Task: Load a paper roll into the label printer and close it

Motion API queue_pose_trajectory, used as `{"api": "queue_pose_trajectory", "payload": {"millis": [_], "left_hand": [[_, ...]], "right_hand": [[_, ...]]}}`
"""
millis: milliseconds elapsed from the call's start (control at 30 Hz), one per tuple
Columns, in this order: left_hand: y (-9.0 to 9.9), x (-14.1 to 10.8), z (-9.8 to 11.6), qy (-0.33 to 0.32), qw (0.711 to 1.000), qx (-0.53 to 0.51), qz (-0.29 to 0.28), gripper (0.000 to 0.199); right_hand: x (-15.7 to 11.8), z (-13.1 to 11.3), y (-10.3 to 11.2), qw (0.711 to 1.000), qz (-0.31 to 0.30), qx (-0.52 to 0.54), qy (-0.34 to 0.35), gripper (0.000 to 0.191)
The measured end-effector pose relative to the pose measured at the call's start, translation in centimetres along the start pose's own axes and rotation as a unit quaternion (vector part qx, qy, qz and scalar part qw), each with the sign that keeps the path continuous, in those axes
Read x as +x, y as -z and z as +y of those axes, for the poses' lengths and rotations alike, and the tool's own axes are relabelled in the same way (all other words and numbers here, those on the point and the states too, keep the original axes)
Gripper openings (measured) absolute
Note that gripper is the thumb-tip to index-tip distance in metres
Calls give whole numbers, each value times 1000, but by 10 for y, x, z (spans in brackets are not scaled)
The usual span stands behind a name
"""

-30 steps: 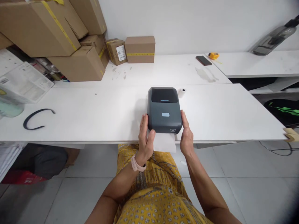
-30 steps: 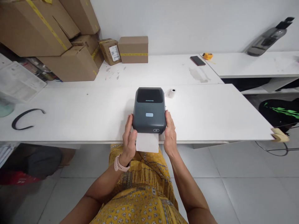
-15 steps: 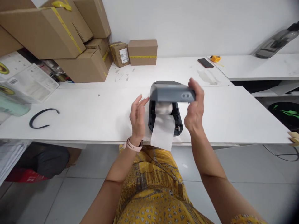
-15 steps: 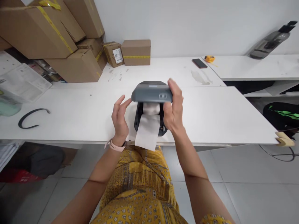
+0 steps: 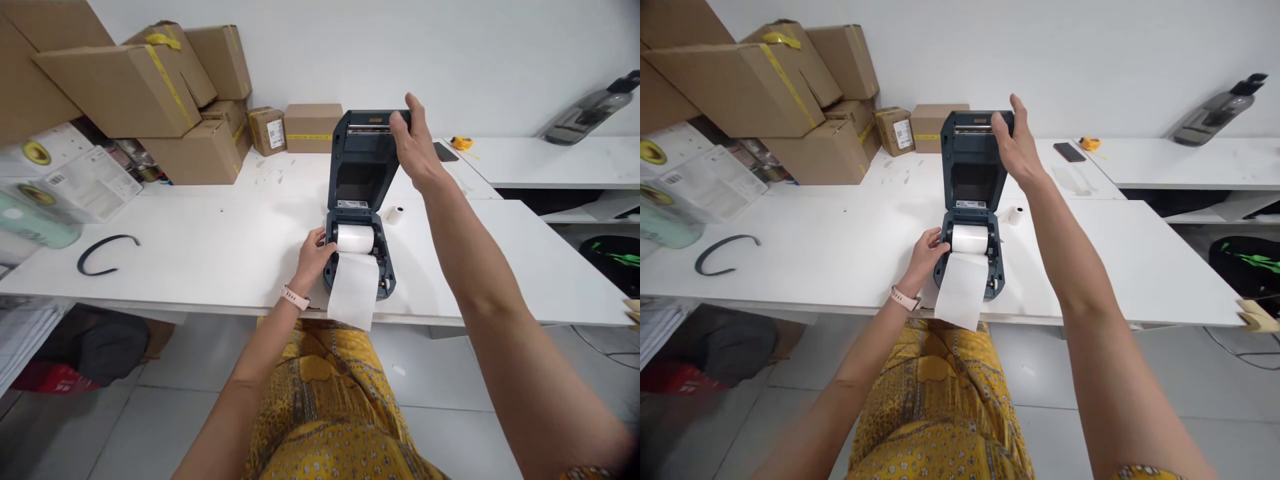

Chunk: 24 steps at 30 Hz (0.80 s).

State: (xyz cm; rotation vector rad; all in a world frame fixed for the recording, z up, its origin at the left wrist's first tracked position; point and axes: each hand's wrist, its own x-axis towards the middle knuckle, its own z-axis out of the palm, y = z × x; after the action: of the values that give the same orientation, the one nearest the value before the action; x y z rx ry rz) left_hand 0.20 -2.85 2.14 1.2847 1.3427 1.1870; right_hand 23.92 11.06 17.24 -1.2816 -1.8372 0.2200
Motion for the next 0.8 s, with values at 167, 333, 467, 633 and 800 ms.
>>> {"api": "queue_pose_trajectory", "payload": {"millis": [167,333,467,633,800], "left_hand": [[5,20,19,19,979,196,-57,65],[5,15,36,20,942,328,-66,63],[4,13,40,12,939,334,-80,53],[9,20,45,-16,920,369,-128,50],[14,29,48,-31,903,393,-172,45]], "right_hand": [[-29,-19,12,997,65,-9,27,84],[-95,-48,-2,987,-65,-82,125,52],[-108,-41,-29,922,-349,-158,61,66],[-101,-30,-51,860,-459,-222,30,86],[-98,-31,-53,862,-461,-206,32,73]]}}
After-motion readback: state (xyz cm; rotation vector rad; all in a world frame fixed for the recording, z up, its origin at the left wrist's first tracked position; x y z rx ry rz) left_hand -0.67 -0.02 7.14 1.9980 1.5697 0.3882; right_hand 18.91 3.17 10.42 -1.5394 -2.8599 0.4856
